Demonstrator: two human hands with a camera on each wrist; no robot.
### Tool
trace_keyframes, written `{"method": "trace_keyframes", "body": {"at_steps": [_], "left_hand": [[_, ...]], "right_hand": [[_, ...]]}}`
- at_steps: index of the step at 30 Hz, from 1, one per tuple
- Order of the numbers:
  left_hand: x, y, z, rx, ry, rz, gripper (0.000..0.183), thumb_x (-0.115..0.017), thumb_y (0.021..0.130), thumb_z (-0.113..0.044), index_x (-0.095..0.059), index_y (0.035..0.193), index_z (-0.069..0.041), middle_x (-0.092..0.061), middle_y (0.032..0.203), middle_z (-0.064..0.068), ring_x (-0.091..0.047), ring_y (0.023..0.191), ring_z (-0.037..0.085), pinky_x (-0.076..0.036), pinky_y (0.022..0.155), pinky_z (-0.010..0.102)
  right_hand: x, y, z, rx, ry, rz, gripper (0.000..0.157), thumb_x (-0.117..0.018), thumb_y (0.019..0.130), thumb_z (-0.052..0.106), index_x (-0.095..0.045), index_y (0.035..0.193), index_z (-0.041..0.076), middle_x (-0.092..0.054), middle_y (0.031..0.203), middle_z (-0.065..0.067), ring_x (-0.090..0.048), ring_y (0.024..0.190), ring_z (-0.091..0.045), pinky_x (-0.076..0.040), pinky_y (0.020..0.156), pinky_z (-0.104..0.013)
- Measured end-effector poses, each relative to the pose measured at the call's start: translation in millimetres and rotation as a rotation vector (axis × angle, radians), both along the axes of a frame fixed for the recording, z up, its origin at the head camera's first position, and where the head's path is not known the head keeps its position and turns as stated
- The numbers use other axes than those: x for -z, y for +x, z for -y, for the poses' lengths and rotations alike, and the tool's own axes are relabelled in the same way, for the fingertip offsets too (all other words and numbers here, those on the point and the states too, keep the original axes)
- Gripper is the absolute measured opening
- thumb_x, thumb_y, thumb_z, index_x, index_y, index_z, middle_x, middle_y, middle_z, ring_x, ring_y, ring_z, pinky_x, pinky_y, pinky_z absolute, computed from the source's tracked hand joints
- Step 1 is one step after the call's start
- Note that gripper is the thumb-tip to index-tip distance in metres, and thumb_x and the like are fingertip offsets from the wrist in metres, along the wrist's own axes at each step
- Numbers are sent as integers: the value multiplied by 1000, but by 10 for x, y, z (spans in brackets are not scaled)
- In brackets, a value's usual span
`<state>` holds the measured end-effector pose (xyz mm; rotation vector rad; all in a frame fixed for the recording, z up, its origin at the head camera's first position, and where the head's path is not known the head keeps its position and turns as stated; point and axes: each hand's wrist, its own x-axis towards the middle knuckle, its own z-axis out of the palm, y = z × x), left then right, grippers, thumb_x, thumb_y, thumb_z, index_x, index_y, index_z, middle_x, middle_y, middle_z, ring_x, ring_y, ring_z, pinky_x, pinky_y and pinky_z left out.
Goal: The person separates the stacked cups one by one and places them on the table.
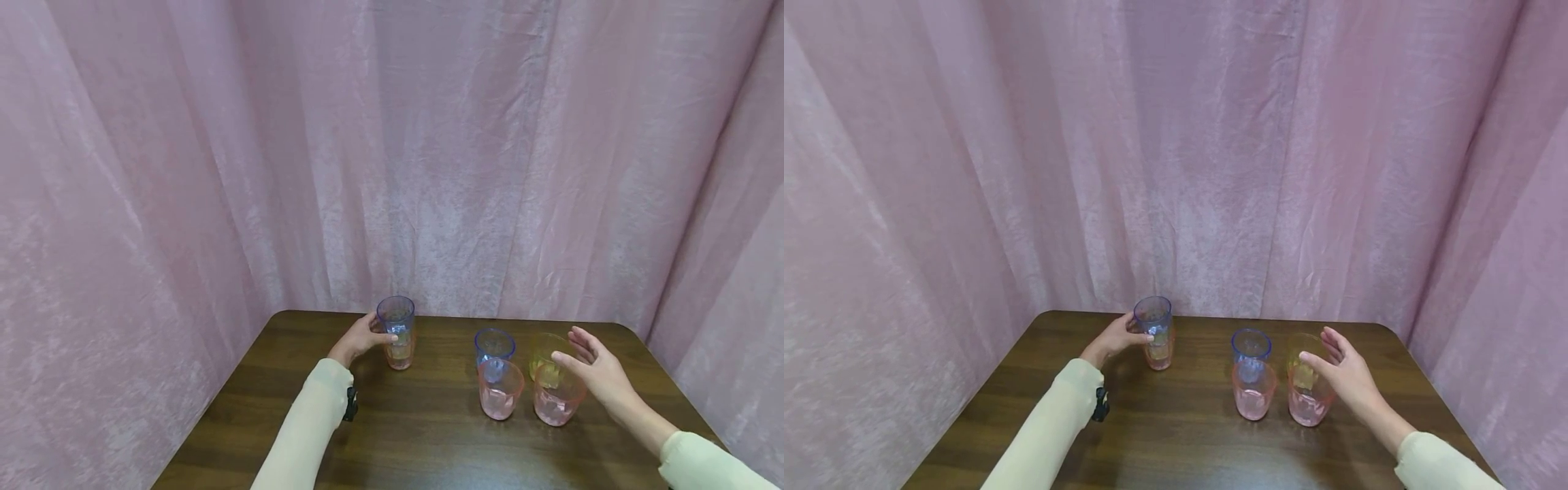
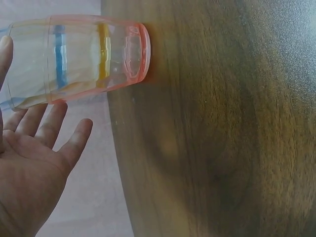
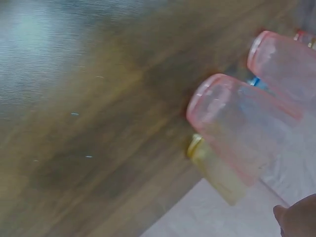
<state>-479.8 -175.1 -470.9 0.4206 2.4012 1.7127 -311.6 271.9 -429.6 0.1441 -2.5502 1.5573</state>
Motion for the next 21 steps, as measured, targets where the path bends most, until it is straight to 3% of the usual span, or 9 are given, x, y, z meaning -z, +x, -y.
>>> {"method": "trace_keyframes", "body": {"at_steps": [5, 7, 11, 14, 21], "left_hand": [[38, -7, -10, -8, -23, -6, 85, -82, 84, -16, -35, 153, -8, -46, 148, 21, -40, 138, 39, -36, 110, 53], [49, -4, -6, -18, -33, -5, 87, -83, 83, -18, -34, 154, -8, -45, 149, 21, -39, 139, 39, -35, 111, 54], [60, 2, 0, -31, -35, -8, 88, -84, 82, -19, -35, 153, -7, -44, 149, 22, -38, 139, 40, -34, 111, 55], [48, 16, 3, -38, -41, -10, 87, -84, 81, -21, -36, 153, -7, -44, 149, 22, -38, 139, 40, -35, 111, 55], [55, 16, 11, -45, -73, -12, 88, -84, 82, -25, -35, 153, -9, -42, 150, 23, -37, 140, 40, -35, 111, 55]], "right_hand": [[-98, -63, 123, -21, -48, -22, 83, -65, 98, 29, -13, 156, -2, -25, 157, -26, -28, 142, -45, -37, 91, -4], [-130, -99, 193, -29, -60, -28, 83, -65, 98, 28, -14, 156, -2, -26, 157, -26, -29, 142, -44, -39, 96, -9], [-202, -168, 366, -59, -71, -28, 83, -65, 98, 28, -14, 157, -1, -26, 158, -25, -29, 142, -42, -35, 112, -38], [-263, -216, 527, -95, -93, -29, 84, -65, 98, 28, -13, 157, 0, -24, 159, -23, -27, 144, -42, -28, 112, -55], [-360, -397, 1005, -159, -136, -37, 88, -69, 95, 30, -15, 157, 0, -21, 160, -22, -25, 145, -41, -27, 115, -52]]}}
